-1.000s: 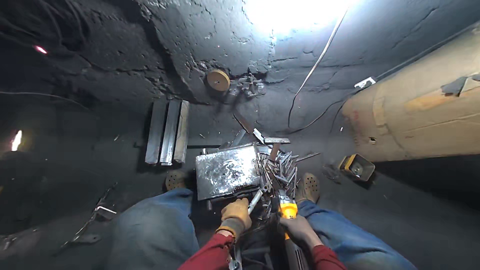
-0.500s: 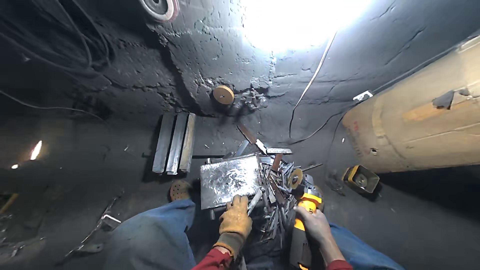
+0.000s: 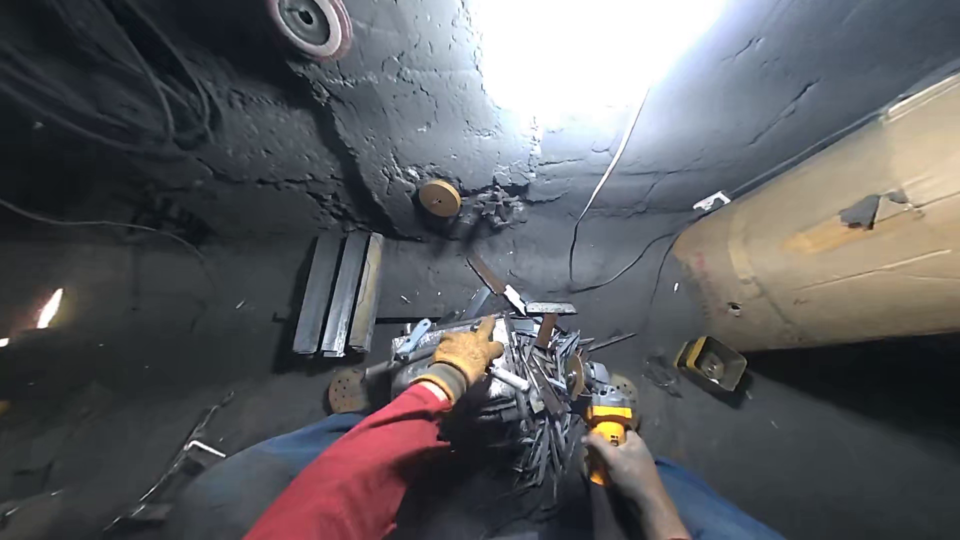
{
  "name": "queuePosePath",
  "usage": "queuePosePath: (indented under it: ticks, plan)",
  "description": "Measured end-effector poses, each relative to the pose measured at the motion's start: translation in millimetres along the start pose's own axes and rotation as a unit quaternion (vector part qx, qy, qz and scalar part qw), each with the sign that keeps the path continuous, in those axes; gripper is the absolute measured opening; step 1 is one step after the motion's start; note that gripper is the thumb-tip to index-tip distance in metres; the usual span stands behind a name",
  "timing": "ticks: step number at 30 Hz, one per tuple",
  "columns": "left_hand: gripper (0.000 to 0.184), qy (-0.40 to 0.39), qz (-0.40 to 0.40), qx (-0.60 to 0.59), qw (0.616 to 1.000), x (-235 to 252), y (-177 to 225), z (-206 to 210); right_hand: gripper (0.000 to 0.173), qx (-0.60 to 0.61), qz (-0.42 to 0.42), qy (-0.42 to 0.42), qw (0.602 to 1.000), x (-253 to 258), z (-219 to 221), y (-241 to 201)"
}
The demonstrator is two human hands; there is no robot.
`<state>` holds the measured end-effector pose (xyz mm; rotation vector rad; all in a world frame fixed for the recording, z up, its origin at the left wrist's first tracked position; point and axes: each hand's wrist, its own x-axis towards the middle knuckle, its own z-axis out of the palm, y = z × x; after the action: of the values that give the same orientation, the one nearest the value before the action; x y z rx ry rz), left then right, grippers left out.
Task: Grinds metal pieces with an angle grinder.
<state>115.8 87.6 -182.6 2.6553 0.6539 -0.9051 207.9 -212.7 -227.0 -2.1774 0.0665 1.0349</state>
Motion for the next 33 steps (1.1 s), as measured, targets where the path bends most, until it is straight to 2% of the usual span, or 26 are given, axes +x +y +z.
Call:
queuePosePath:
  ticks: [2,5,10,13,16,22,24,27,30,33]
  plan:
    - [0.031,-0.018,0.026,0.040,0.999,15,2,17,0.058,-0.014,0.012,-0.011,1.000,3,7,13]
    - [0.028,-0.032,0.016,0.045,0.998,30,3,35,0.056,-0.047,0.040,-0.045,0.997,6,14,32]
    - [0.027,-0.046,0.040,0.081,0.995,37,6,32,0.056,-0.100,0.078,-0.125,0.984,4,19,53]
    - [0.025,-0.030,0.069,0.116,0.990,55,5,39,0.059,-0.120,0.100,-0.145,0.977,6,21,53]
    - [0.024,-0.041,0.063,0.118,0.990,60,8,36,0.061,-0.122,0.112,-0.152,0.974,7,21,49]
    - [0.026,-0.042,0.036,0.100,0.993,62,9,37,0.062,-0.141,0.122,-0.164,0.969,11,26,49]
    - [0.031,-0.039,0.018,0.077,0.996,62,10,37,0.062,-0.143,0.122,-0.165,0.968,12,27,50]
    - [0.047,-0.028,-0.009,0.053,0.998,63,10,39,0.060,-0.143,0.122,-0.165,0.968,13,28,49]
    - [0.029,-0.041,0.023,0.079,0.996,63,9,38,0.060,-0.152,0.122,-0.165,0.967,14,28,50]
    - [0.027,-0.048,0.037,0.079,0.995,63,9,37,0.062,-0.155,0.125,-0.167,0.965,14,29,49]
